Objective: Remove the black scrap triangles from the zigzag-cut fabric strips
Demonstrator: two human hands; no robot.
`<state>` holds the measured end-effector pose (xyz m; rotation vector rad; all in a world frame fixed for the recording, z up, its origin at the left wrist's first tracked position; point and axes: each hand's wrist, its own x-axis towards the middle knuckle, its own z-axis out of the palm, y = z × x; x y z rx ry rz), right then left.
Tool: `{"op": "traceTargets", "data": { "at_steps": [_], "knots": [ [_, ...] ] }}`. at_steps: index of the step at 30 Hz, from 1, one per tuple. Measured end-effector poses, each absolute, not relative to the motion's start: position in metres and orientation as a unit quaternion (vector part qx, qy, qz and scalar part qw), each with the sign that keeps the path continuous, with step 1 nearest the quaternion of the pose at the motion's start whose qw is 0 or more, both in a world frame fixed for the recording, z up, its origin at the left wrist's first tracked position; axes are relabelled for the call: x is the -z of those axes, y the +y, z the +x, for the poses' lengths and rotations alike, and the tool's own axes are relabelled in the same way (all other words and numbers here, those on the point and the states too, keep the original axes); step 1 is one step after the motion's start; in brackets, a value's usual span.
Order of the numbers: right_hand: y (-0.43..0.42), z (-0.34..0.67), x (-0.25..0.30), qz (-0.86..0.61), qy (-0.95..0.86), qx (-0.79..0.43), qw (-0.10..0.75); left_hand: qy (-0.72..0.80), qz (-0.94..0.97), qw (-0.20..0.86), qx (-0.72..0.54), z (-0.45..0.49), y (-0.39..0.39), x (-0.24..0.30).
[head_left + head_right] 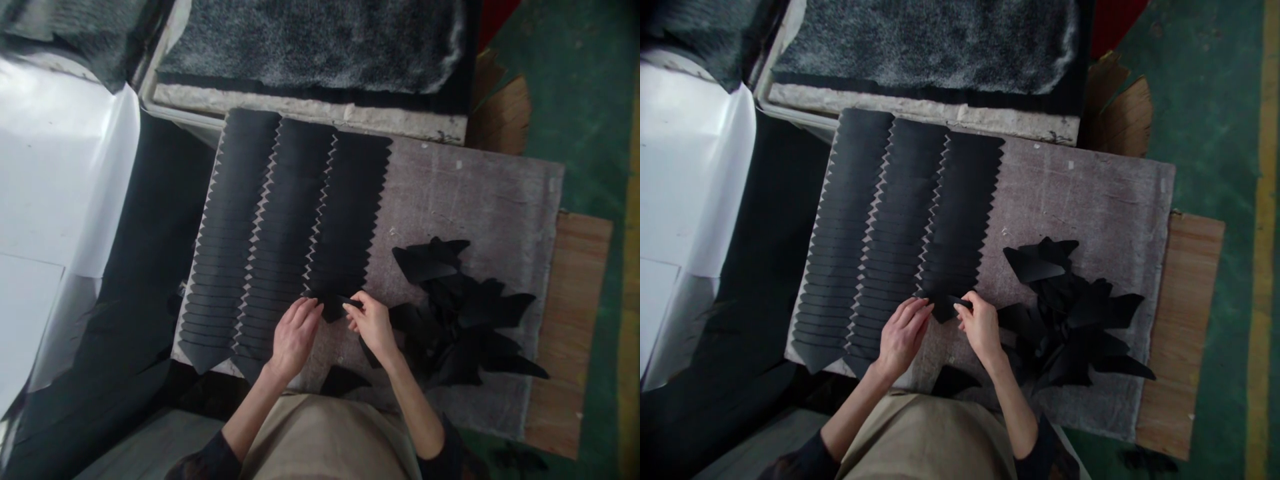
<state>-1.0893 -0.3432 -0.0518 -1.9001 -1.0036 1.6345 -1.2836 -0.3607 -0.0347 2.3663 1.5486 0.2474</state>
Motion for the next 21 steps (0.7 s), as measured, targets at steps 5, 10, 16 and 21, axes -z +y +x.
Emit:
{"op": "traceTargets", "data": {
  "at_steps": [5, 10, 16, 21],
  "knots": [
    [-0.344, -1.089, 0.05, -0.693, -0.382, -0.575, 0.211, 0.53, 0.841, 0.108, -0.032, -1.284, -0.363, 0.044],
    [-0.344, -1.09, 0.039, -0.707, -0.431, -0.531, 0.18, 0.528, 0.843, 0.093, -0.036, -1.285, -0.366, 0.045],
    [-0.346, -1.09, 0.04, -0.694, -0.437, -0.53, 0.217, 0.515, 0.848, 0.093, -0.079, -1.289, -0.366, 0.046],
    [-0.347, -1.091, 0.05, -0.694, -0.403, -0.546, 0.238, 0.509, 0.852, 0.094, -0.078, -1.291, -0.367, 0.048]
  ]
}}
